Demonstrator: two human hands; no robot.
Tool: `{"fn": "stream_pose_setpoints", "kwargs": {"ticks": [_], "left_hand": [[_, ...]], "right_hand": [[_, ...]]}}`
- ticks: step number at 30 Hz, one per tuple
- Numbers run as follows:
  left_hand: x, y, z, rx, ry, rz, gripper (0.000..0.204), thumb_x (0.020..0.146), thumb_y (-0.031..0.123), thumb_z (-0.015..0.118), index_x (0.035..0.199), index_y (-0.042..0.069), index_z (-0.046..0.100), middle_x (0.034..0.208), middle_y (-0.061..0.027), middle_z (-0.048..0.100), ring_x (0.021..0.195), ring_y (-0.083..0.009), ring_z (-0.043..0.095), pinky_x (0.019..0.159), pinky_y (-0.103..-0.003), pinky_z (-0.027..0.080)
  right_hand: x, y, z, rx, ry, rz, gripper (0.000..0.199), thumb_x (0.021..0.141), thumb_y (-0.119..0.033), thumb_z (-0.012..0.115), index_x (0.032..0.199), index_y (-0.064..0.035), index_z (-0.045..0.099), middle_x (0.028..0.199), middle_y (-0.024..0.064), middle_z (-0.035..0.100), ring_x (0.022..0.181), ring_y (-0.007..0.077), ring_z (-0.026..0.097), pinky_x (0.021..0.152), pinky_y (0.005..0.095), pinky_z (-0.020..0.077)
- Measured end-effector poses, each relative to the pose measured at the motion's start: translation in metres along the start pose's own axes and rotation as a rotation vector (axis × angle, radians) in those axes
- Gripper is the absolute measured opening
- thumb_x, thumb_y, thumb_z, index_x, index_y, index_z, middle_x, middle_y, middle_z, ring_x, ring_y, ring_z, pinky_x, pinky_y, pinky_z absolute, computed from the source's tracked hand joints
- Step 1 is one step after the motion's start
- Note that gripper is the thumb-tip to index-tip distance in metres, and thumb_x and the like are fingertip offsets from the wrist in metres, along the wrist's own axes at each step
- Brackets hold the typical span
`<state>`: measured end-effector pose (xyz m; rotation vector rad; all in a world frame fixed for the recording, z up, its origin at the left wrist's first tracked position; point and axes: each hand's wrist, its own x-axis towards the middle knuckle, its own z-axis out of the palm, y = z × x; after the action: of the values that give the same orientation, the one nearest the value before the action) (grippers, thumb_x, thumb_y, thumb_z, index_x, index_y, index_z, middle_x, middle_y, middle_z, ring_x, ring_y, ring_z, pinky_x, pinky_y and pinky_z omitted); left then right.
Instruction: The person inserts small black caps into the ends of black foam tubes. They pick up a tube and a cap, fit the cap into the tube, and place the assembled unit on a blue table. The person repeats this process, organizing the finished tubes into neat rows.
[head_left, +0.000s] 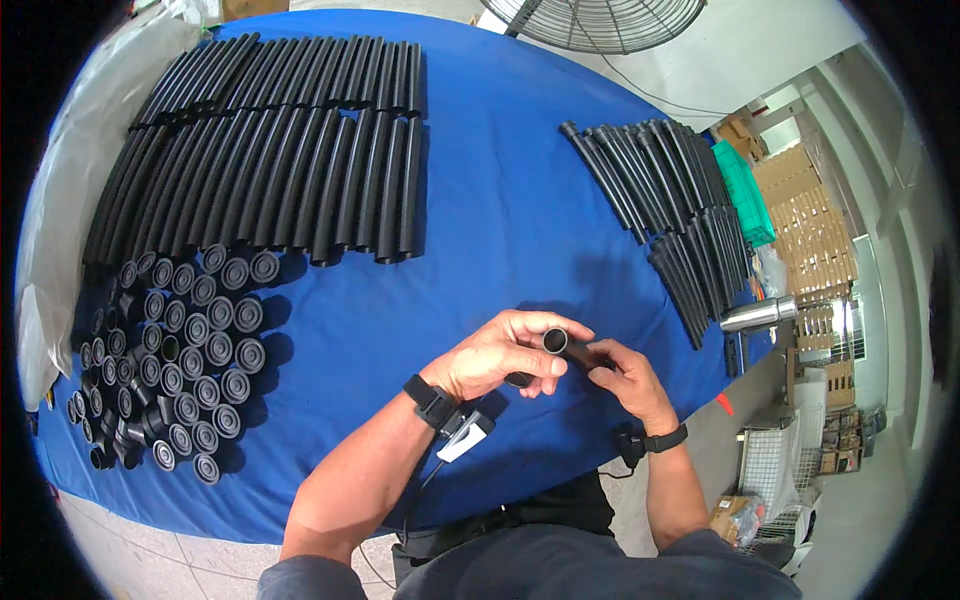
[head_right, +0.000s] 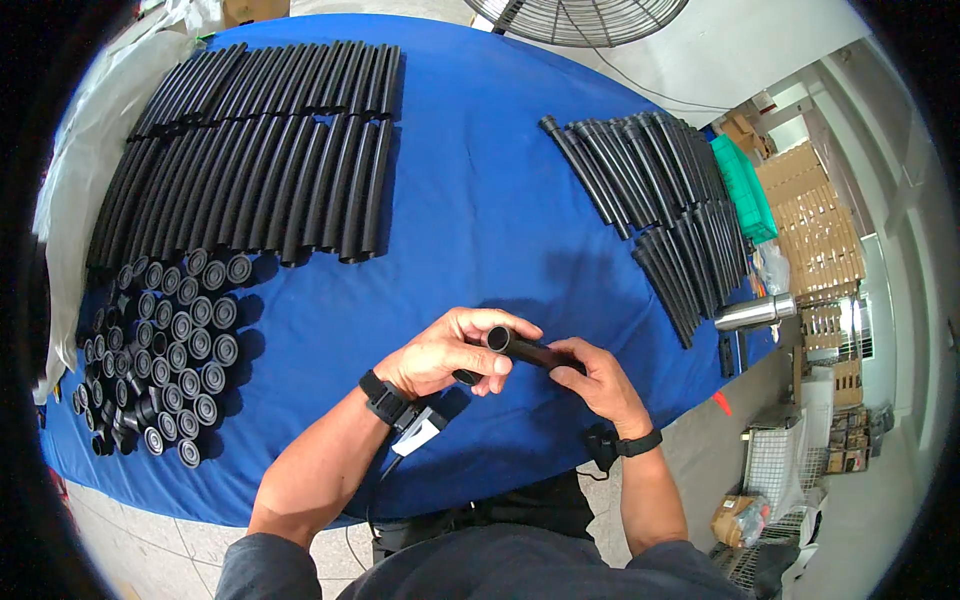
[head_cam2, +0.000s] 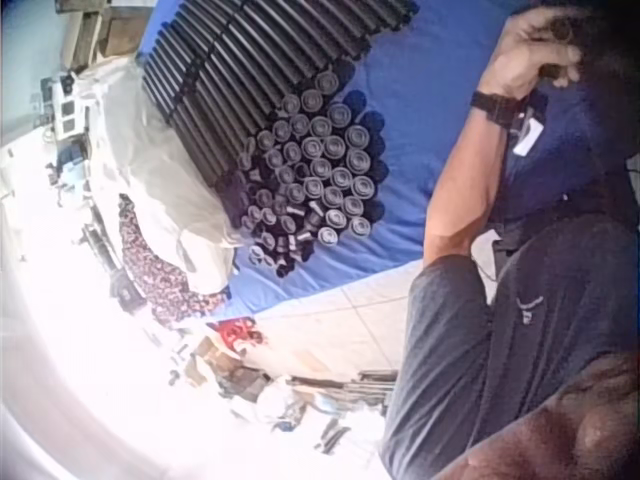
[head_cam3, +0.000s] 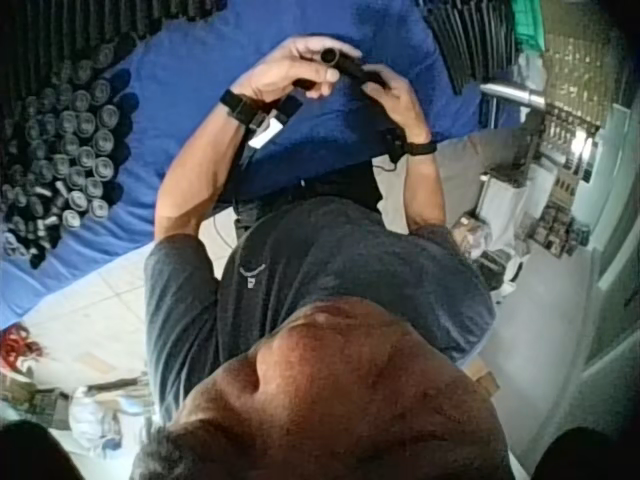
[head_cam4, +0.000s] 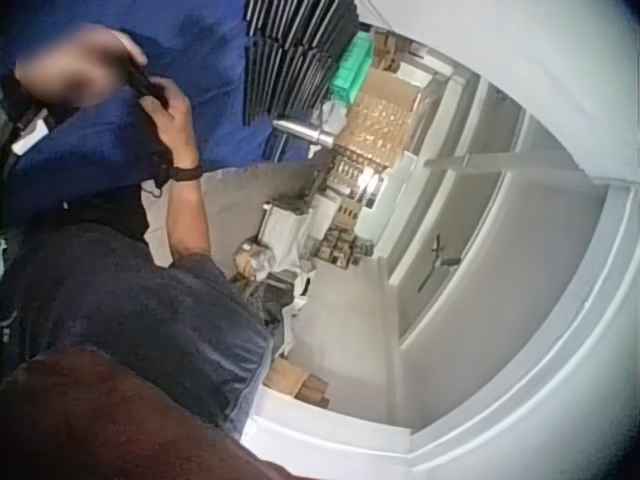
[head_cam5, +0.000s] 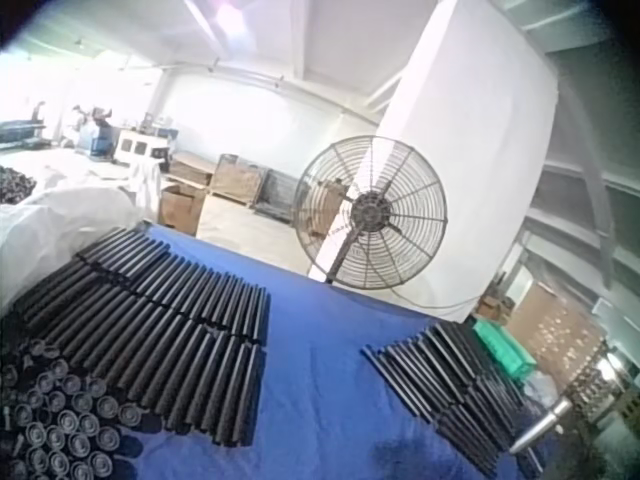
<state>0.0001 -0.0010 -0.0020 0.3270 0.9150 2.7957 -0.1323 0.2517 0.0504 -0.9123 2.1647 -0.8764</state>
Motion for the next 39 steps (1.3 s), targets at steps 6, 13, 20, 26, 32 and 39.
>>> {"fn": "stream_pose_setpoints", "kwargs": {"ticks": [6, 13, 20, 26, 32, 39], "left_hand": [[0.001, 0.001, 0.002, 0.010, 0.025, 0.005, 0.048, 0.091, 0.007, 0.074, 0.137, 0.003, 0.061, 0.075, -0.0049, 0.067, 0.062, -0.0118, 0.063, 0.054, -0.025, 0.049], [0.006, -0.005, -0.019, -0.408, 0.167, 0.227, 0.052, 0.088, 0.012, 0.056, 0.139, 0.007, 0.051, 0.107, -0.0152, 0.064, 0.093, -0.0227, 0.061, 0.063, -0.030, 0.049], [0.009, -0.006, -0.013, -0.372, 0.232, 0.269, 0.023, 0.104, 0.027, 0.060, 0.117, 0.008, 0.059, 0.105, -0.0155, 0.067, 0.068, -0.0184, 0.061, 0.051, -0.025, 0.046], [0.008, -0.010, -0.022, -0.351, 0.186, 0.243, 0.034, 0.107, 0.040, 0.054, 0.101, 0.008, 0.063, 0.100, -0.0193, 0.071, 0.053, -0.0118, 0.053, 0.043, -0.022, 0.042], [0.010, -0.008, -0.017, -0.366, 0.275, 0.231, 0.035, 0.108, 0.035, 0.050, 0.108, 0.005, 0.068, 0.108, -0.0205, 0.072, 0.057, -0.0168, 0.058, 0.047, -0.025, 0.047], [0.010, -0.008, -0.021, -0.439, 0.175, 0.248, 0.035, 0.101, 0.019, 0.052, 0.128, 0.001, 0.065, 0.115, -0.0216, 0.072, 0.065, -0.0210, 0.063, 0.050, -0.027, 0.051]], "right_hand": [[-0.002, -0.005, 0.013, 0.098, 0.030, -0.086, 0.034, 0.094, -0.021, 0.075, 0.118, -0.0016, 0.063, 0.102, 0.0059, 0.069, 0.096, 0.0159, 0.065, 0.087, 0.0304, 0.0507], [-0.007, -0.016, 0.039, 0.714, 0.085, 0.131, 0.026, 0.104, -0.024, 0.060, 0.117, -0.0016, 0.058, 0.089, 0.0077, 0.066, 0.077, 0.0168, 0.065, 0.068, 0.0320, 0.0549], [-0.001, -0.005, 0.043, 0.515, 0.087, 0.259, 0.031, 0.106, -0.031, 0.057, 0.109, -0.0007, 0.061, 0.079, 0.0077, 0.066, 0.061, 0.0152, 0.064, 0.054, 0.0285, 0.0528], [0.002, -0.001, 0.048, 0.473, 0.134, 0.248, 0.031, 0.105, -0.031, 0.057, 0.108, -0.0009, 0.062, 0.076, 0.0069, 0.065, 0.055, 0.0127, 0.061, 0.047, 0.0260, 0.0492], [0.001, -0.002, 0.053, 0.467, 0.173, 0.228, 0.030, 0.104, -0.031, 0.059, 0.106, -0.0016, 0.062, 0.075, 0.0049, 0.064, 0.054, 0.0109, 0.060, 0.047, 0.0247, 0.0475], [0.002, -0.003, 0.053, 0.467, 0.185, 0.231, 0.030, 0.104, -0.031, 0.060, 0.105, -0.0017, 0.062, 0.075, 0.0048, 0.064, 0.055, 0.0106, 0.060, 0.047, 0.0247, 0.0477]]}}
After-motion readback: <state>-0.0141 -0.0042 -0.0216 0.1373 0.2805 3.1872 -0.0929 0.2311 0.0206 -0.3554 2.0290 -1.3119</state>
